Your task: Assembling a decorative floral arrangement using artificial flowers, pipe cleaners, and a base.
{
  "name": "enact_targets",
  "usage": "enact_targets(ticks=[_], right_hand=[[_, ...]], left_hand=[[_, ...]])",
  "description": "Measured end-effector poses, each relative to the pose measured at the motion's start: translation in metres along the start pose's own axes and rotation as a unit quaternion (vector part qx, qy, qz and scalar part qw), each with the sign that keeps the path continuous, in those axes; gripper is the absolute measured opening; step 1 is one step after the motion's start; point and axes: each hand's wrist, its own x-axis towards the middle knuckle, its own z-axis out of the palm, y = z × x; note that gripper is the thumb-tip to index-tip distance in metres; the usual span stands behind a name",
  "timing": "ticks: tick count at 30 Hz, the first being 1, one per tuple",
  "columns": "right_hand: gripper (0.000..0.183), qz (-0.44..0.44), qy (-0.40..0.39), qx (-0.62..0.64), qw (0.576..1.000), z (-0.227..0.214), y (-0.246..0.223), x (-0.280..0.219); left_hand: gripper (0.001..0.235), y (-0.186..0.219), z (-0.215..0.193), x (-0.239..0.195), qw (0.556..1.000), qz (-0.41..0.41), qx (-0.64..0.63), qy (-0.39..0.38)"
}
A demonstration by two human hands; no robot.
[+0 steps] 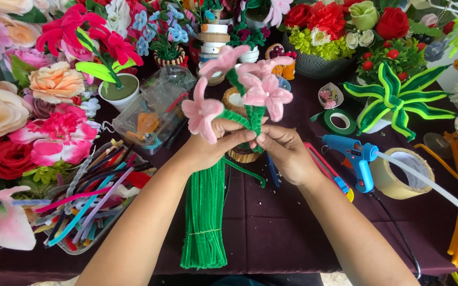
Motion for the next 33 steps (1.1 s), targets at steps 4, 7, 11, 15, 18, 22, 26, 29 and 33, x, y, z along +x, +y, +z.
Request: enact_targets(ticks=[4,7,11,15,18,22,26,29,33], right_hand=[[0.021,0.017,-0.023,0.033,0.999,-0.005,0.000,-0.002],[0.023,0.025,-0.052,0.028,0.998,0.000,-0.009,-0.002],[0.023,0.047,-0.074,0.058,0.994,0.001,-0.007,-0.005],[0.024,0.057,-0.070,0.097,0.991,-0.002,-0.002,-0.006],[0.023,0.071,-0.077,0.100,0.989,-0.011,0.005,-0.007],[0.026,0.079,-0.079,0.100,0.989,-0.004,-0.003,-0.003],[0.029,0.017,0.030,-0.073,0.997,0.010,-0.026,0.007],[0.030,-0.057,0.095,-0.232,0.966,0.011,-0.040,0.008],[0.014,-0.153,0.154,-0.374,0.902,0.021,-0.055,0.008]], left_hand=[[0.013,0.009,0.002,-0.001,1.000,-0.002,-0.025,-0.006],[0.012,0.014,0.003,-0.004,0.997,-0.036,-0.064,-0.011],[0.009,0.024,0.004,-0.005,0.994,-0.053,-0.086,-0.031],[0.008,0.021,0.005,-0.001,0.996,-0.023,-0.081,-0.028],[0.006,0.015,0.007,-0.003,0.995,-0.024,-0.094,-0.026],[0.013,0.021,0.012,-0.001,0.997,0.005,-0.071,0.002],[0.018,0.036,0.016,0.004,0.992,0.057,0.022,0.107],[0.023,0.035,0.017,0.003,0.979,0.082,0.077,0.171],[0.025,-0.005,0.013,0.004,0.969,0.083,0.111,0.203]])
